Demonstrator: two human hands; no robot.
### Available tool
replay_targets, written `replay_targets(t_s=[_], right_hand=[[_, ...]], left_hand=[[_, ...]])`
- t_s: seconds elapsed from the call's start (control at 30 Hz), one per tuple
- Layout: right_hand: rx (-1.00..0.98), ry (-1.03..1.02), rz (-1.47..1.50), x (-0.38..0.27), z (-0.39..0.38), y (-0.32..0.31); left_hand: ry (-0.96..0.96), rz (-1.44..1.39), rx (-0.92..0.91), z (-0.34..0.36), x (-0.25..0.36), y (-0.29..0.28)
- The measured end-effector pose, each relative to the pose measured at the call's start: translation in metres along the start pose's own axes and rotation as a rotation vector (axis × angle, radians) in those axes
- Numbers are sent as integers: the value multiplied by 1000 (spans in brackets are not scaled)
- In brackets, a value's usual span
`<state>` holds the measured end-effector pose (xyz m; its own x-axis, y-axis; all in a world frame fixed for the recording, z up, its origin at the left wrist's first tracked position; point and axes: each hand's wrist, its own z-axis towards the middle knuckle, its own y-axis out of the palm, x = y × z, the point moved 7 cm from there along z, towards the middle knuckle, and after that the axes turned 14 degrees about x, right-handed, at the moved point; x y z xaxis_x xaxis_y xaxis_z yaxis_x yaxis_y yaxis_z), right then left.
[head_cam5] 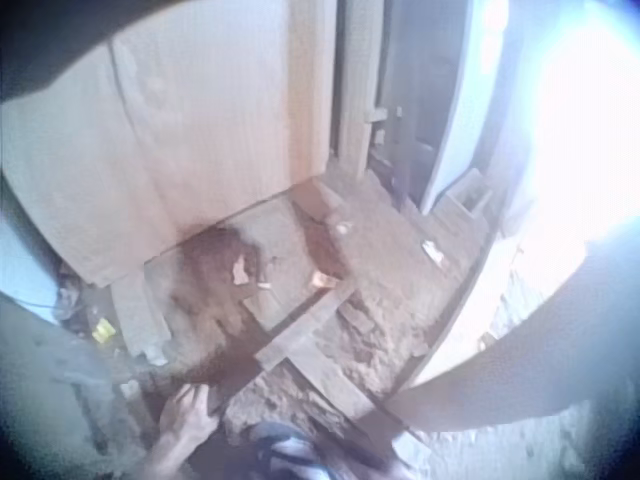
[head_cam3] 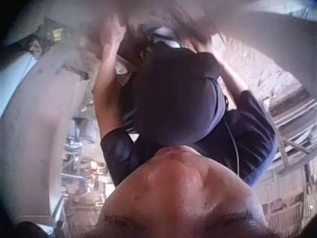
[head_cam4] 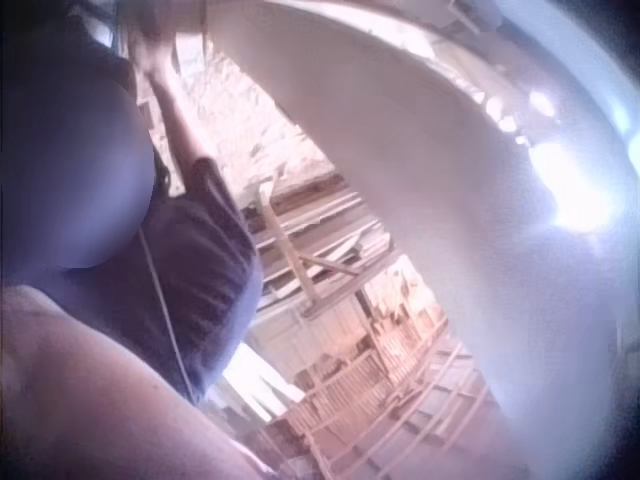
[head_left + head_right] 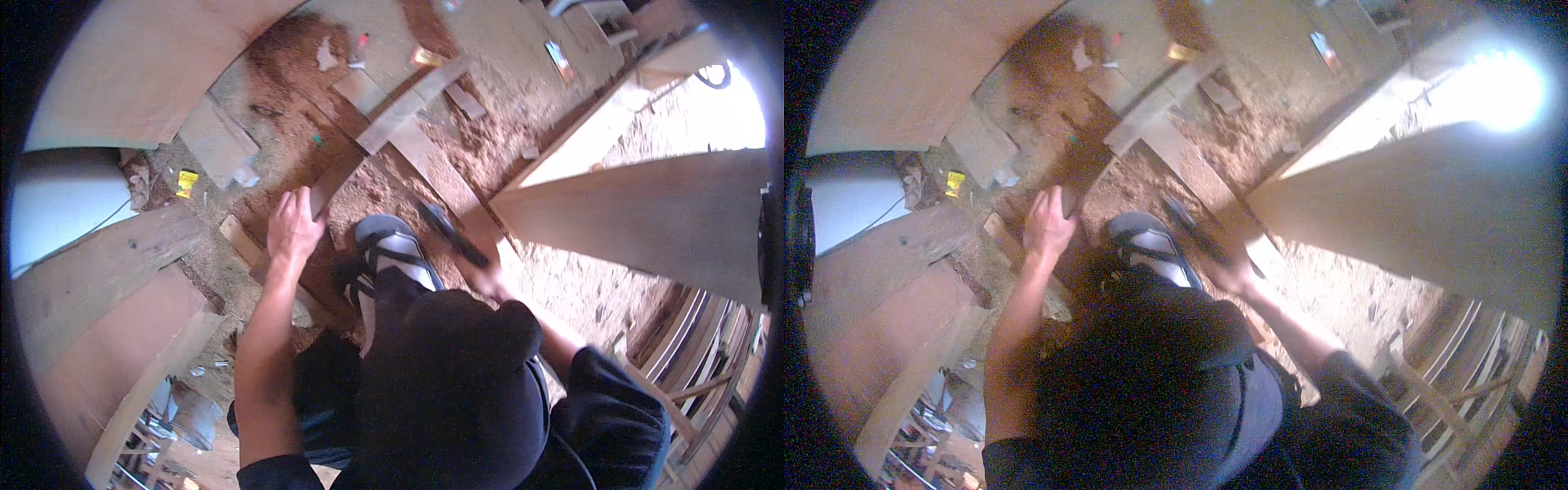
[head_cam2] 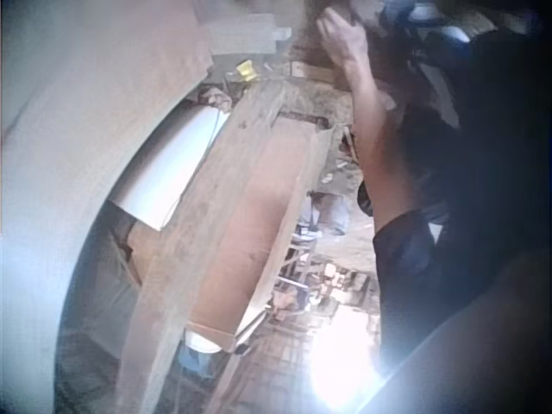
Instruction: The person is sawing a piece of wood using a hand saw. They hold the wood steady with one hand and use the saw with the other to cut through the material.
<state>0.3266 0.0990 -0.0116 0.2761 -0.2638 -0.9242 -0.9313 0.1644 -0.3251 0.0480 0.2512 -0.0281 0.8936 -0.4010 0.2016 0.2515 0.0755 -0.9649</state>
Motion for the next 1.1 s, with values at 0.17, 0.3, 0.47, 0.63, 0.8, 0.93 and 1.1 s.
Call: replay_targets(t_s=[0.17,0.3,0.47,0.63,0.8,0.93,1.1], right_hand=[[-128,62,-23,-2,10,16],[-167,128,-230,27,-48,-20],[-199,68,-135,-8,21,20],[-194,-4,-126,7,-8,12],[-58,-56,-112,19,-43,-20],[-171,93,-101,0,20,25],[-31,-26,-238,53,-56,-28]], left_hand=[[-31,13,-28,0,4,-4],[36,25,20,0,2,-2],[34,18,27,1,2,-2],[54,21,55,-4,-3,1],[39,42,17,0,3,1],[68,48,55,-2,1,-4],[33,14,52,1,0,-2]])
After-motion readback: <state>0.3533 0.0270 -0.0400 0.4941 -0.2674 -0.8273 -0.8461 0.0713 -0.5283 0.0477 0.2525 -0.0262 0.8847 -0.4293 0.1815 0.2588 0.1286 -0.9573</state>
